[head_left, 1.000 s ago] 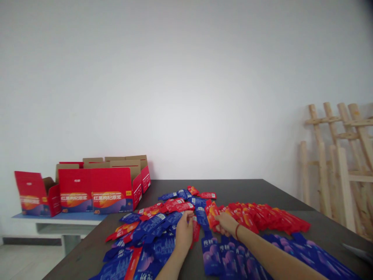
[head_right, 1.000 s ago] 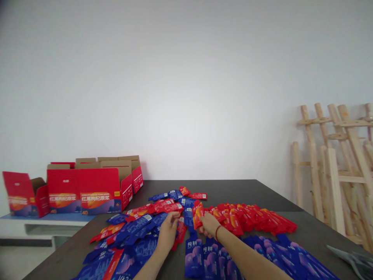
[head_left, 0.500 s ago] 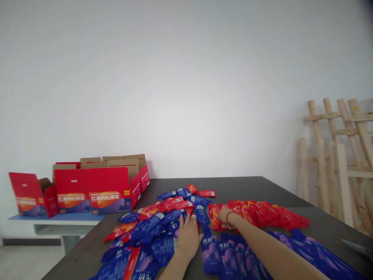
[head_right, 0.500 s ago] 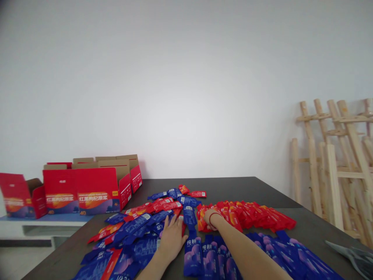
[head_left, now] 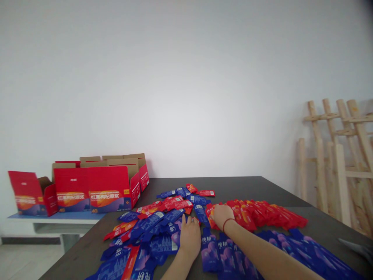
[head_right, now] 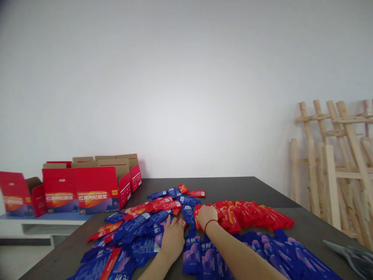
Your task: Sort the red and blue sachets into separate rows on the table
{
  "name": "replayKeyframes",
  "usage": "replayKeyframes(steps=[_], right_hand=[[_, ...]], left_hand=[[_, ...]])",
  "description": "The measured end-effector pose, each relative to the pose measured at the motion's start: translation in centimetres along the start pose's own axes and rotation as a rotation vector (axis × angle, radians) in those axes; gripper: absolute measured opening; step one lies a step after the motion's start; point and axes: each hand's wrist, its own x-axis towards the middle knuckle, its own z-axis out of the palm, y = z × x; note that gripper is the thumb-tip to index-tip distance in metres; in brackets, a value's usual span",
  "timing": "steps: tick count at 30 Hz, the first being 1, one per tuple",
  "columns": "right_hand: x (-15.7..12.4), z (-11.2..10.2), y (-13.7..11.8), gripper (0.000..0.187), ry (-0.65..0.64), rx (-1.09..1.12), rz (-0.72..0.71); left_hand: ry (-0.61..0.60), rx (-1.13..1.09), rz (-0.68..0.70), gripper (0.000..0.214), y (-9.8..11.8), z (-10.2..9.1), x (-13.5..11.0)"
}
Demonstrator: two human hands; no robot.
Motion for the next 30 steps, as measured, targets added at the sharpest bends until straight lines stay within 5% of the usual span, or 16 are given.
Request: replayKeyframes(steps=[5, 13, 17, 20, 22, 25, 30], right_hand=[[-1.7, 1.0, 0.0, 0.032, -0.01, -0.074, -0.255], [-1.7, 0.8, 2.1, 0.036, -0.08, -0.125, -0.269], [-2.4, -0.2, 1.4, 0.059, -0.037, -0.059, -0.334], [-3.0, -0.9, 0.6, 0.072, 0.007, 0.184, -0.432], [-3.4, -1.3, 0.2, 0.054, -0.032, 0.443, -0.423], [-4.1, -1.8, 0.1, 0.025, -0.138, 0.638, -0.319], [-6.5, -1.3, -0.4, 0.038, -0.249, 1.007, -0.116]], left_hand=[[0.009, 0.015, -0.033, 0.042, -0.1, -0.1, -0.3], [0.031, -0.053, -0.057, 0.035, -1.3, -1.0, -0.3], [0.072, -0.172, -0.024, 0.033, -1.8, -1.9, -0.3], [0.094, -0.253, 0.036, 0.029, -1.7, -2.7, -0.3], [0.079, -0.349, 0.042, 0.027, -2.0, -3.2, -0.3], [0.09, -0.563, -0.047, 0.023, -3.0, -3.6, 0.0], [0.202, -0.86, -0.194, 0.044, -4.7, -2.2, 1.0]])
